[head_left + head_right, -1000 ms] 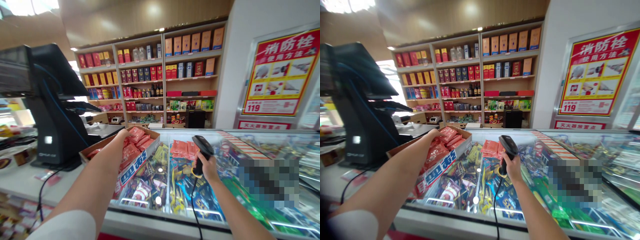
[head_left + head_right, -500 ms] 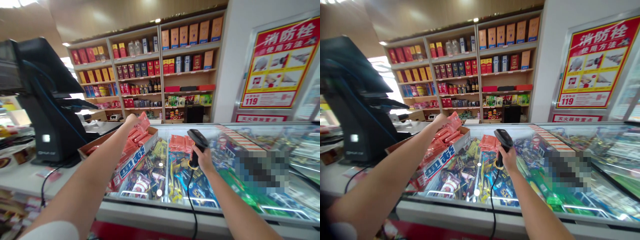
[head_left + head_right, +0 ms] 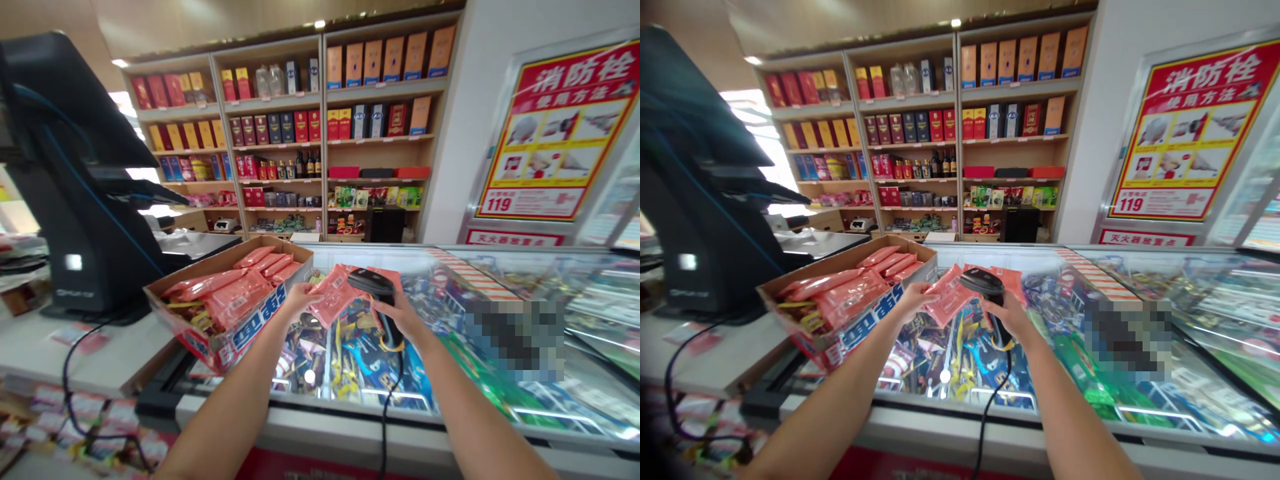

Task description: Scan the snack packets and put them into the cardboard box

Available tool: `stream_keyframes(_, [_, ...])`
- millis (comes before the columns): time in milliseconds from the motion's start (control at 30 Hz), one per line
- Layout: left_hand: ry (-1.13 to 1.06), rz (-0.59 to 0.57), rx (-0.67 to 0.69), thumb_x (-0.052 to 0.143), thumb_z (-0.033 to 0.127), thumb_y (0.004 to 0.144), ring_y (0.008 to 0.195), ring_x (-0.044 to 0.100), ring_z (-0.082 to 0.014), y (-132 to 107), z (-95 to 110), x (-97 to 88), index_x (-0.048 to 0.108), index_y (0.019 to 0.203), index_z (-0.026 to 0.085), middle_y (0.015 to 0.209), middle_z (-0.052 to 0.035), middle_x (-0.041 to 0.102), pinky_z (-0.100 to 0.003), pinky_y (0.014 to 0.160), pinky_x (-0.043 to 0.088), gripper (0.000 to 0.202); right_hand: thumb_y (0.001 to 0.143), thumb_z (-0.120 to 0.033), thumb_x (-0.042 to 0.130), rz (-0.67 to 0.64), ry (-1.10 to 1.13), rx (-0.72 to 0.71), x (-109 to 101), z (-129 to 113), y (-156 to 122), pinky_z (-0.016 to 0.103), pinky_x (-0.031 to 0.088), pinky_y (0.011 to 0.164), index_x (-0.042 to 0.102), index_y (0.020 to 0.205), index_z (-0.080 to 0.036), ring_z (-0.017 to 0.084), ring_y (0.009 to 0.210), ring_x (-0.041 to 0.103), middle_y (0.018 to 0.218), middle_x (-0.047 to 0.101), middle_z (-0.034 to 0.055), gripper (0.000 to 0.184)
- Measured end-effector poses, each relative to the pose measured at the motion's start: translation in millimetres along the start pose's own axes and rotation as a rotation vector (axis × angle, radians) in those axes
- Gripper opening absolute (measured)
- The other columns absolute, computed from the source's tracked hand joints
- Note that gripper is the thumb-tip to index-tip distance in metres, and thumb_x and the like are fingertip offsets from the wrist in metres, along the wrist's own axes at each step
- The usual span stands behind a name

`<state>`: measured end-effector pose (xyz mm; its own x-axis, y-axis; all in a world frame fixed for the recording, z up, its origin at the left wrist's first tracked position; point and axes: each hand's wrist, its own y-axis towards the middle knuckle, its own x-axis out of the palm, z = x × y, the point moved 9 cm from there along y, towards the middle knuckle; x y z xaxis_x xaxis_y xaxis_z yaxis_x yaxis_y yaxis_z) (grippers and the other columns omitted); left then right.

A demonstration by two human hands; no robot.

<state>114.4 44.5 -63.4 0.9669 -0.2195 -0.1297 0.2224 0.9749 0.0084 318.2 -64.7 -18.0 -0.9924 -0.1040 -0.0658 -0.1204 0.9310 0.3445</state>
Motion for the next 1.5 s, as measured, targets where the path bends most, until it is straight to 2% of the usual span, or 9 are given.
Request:
stream_keyframes(100, [0.027,-0.003,0.025,0.086,0.024,0.052,0.044,0.051,-0.01,4,-2,-8.3,0.066,0.068,0.014,0.052,0.0034,0.056,-0.021,0.043,0.038,0.028,0.073,-0.043,0.073,-0.094,-0.045,0.019,8,4,1,0.024,0.04,0.039,0.064,0.077,-0.018,0.013,0.035,0.05,0.045,0.058,-0.003,0.027])
stream_keyframes(267, [0.039,0.013,0.03,0.085,0.027,0.054,0.047,0.054,-0.011,7,-3,-16.2,0.067,0.07,0.013,0.053,0.0029,0.057,-0.021,0.045,0.041,0.028,0.075,-0.039,0.073,-0.112,-0.096,0.008,11,7,1,0.024,0.039,0.038,0.064,0.08,-0.017,0.013,0.032,0.049,0.043,0.057,-0.0041,0.024])
stream_keyframes(633, [0.024,-0.026,0.049,0.084,0.024,0.054,0.045,0.052,-0.0098,4,0,-12.3,0.066,0.067,0.013,0.052,0.0026,0.057,-0.02,0.043,0.038,0.025,0.075,-0.04,0.071,-0.154,-0.078,0.045,15,5,-2,0.023,0.035,0.039,0.068,0.085,-0.015,0.012,0.034,0.047,0.043,0.057,-0.0032,0.027])
stream_keyframes(800, [0.011,-0.006,0.04,0.084,0.023,0.052,0.047,0.053,-0.0107,4,0,-14.0,0.067,0.069,0.013,0.054,0.0023,0.058,-0.02,0.044,0.038,0.026,0.073,-0.04,0.072,-0.145,-0.074,0.05,15,7,-1,0.024,0.036,0.039,0.065,0.076,-0.017,0.012,0.034,0.048,0.042,0.057,-0.0029,0.024])
stream_keyframes(933, [-0.011,-0.007,0.017,0.087,0.027,0.05,0.047,0.054,-0.0106,5,-4,-13.2,0.069,0.073,0.013,0.055,0.0019,0.059,-0.021,0.045,0.04,0.033,0.073,-0.041,0.073,-0.031,-0.023,0.035,5,10,0,0.024,0.039,0.038,0.066,0.078,-0.017,0.013,0.034,0.048,0.043,0.056,-0.0037,0.025])
stream_keyframes(1067, [-0.219,0.022,-0.059,0.089,0.031,0.048,0.048,0.056,-0.0106,6,-13,-8.6,0.067,0.072,0.013,0.056,0.0008,0.061,-0.022,0.048,0.045,0.037,0.073,-0.044,0.073,0.238,0.129,0.001,-25,12,1,0.025,0.042,0.037,0.061,0.072,-0.017,0.012,0.037,0.051,0.048,0.057,-0.0025,0.029])
stream_keyframes(1167, [-0.365,0.037,-0.08,0.09,0.032,0.051,0.049,0.058,-0.0111,10,-9,3.6,0.065,0.072,0.013,0.058,-0.0011,0.064,-0.024,0.053,0.05,0.037,0.07,-0.046,0.075,0.451,0.274,-0.065,-52,11,-1,0.025,0.044,0.036,0.057,0.073,-0.019,0.013,0.038,0.053,0.053,0.059,-0.0031,0.032])
stream_keyframes(1267, [-0.362,0.034,-0.045,0.088,0.033,0.057,0.051,0.06,-0.0117,23,9,27.9,0.063,0.07,0.013,0.057,-0.002,0.063,-0.024,0.055,0.051,0.035,0.067,-0.045,0.075,0.639,0.376,-0.142,-74,9,-6,0.024,0.043,0.034,0.055,0.074,-0.021,0.012,0.035,0.051,0.052,0.058,-0.0049,0.033])
stream_keyframes(1500, [-0.149,0.048,-0.032,0.081,0.032,0.071,0.062,0.067,-0.0174,62,44,124.1,0.065,0.077,0.012,0.063,-0.0057,0.067,-0.025,0.059,0.054,0.026,0.069,-0.044,0.072,0.813,0.398,-0.258,-87,4,-15,0.026,0.043,0.034,0.053,0.075,-0.022,0.013,0.033,0.05,0.046,0.056,-0.0055,0.029])
